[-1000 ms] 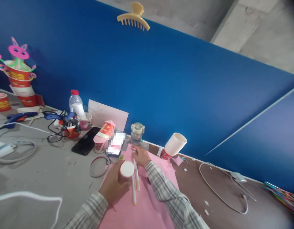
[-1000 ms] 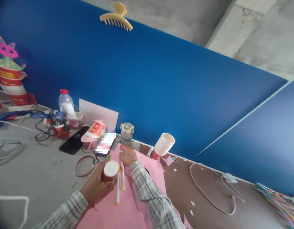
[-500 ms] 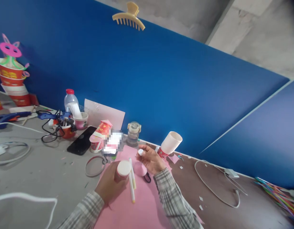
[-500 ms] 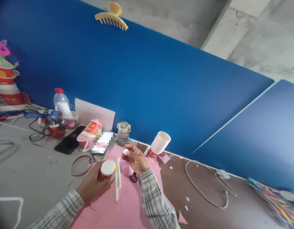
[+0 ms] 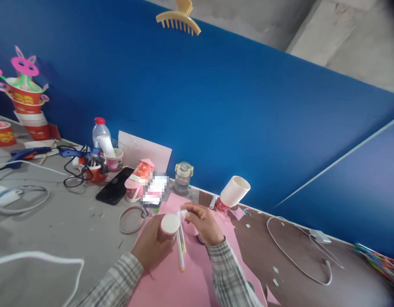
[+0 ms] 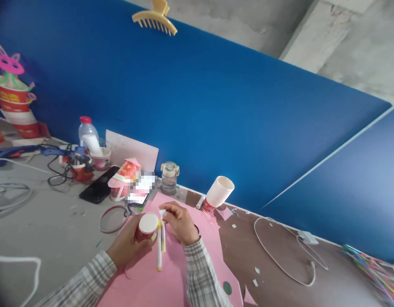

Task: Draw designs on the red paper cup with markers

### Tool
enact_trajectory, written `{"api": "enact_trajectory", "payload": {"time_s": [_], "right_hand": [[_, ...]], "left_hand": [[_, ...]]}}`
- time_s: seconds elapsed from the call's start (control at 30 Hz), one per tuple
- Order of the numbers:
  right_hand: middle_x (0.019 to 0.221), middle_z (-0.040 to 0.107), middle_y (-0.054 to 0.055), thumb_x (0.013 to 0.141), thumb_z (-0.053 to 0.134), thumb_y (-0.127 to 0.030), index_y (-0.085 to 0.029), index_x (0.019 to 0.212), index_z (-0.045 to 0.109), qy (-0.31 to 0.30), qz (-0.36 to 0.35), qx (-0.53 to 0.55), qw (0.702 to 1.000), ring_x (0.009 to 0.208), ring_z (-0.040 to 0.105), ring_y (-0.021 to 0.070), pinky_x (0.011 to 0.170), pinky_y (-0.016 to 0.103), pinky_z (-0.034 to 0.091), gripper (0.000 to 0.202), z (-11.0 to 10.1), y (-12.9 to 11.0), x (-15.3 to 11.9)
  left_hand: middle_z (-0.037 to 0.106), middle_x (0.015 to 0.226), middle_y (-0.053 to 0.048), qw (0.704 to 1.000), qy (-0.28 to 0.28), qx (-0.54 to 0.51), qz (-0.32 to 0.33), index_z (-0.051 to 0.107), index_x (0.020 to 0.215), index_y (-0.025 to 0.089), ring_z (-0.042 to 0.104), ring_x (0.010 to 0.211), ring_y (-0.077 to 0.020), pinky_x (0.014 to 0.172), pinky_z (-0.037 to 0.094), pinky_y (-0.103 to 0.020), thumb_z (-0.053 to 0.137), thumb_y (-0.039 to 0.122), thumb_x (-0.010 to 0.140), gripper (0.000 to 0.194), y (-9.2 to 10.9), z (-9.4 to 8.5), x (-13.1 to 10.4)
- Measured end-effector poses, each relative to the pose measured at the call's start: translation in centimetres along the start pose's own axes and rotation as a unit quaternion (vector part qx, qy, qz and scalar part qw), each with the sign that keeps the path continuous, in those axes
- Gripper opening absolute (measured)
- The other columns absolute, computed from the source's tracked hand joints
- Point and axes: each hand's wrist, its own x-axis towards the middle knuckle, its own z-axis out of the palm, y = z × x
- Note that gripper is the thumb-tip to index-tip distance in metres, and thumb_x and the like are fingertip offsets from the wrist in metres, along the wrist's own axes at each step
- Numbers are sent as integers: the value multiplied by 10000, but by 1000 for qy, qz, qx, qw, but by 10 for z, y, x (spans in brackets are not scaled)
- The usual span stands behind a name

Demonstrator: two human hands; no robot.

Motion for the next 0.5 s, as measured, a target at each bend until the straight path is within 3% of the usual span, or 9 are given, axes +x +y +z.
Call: {"api": "enact_trajectory", "payload": {"time_s": [0.13,0.33,0.5], "right_hand": [[827,663,13,645,649,-62,-246,824,730,-4,-17,-99,995,743,583,215,684,297,459,269,12,0,-6],[778,639,6,677,614,-67,-229,791,695,30,-88,-265,960,657,576,194,610,271,455,215,17,-5,-9],[757,649,13,689,612,-92,-224,794,698,51,-100,-299,948,628,587,193,582,262,458,189,14,-6,-9]], "left_hand": [[593,847,27,1000,2,1,8,543,948,285,561,757,-196,651,485,-310,656,165,495,482,0,-1,0],[593,827,26,1000,3,10,8,550,934,279,558,727,-192,646,482,-315,643,158,487,472,-1,0,0],[590,833,24,1000,2,15,2,547,940,275,560,736,-195,650,477,-313,648,155,484,482,0,0,0]]}}
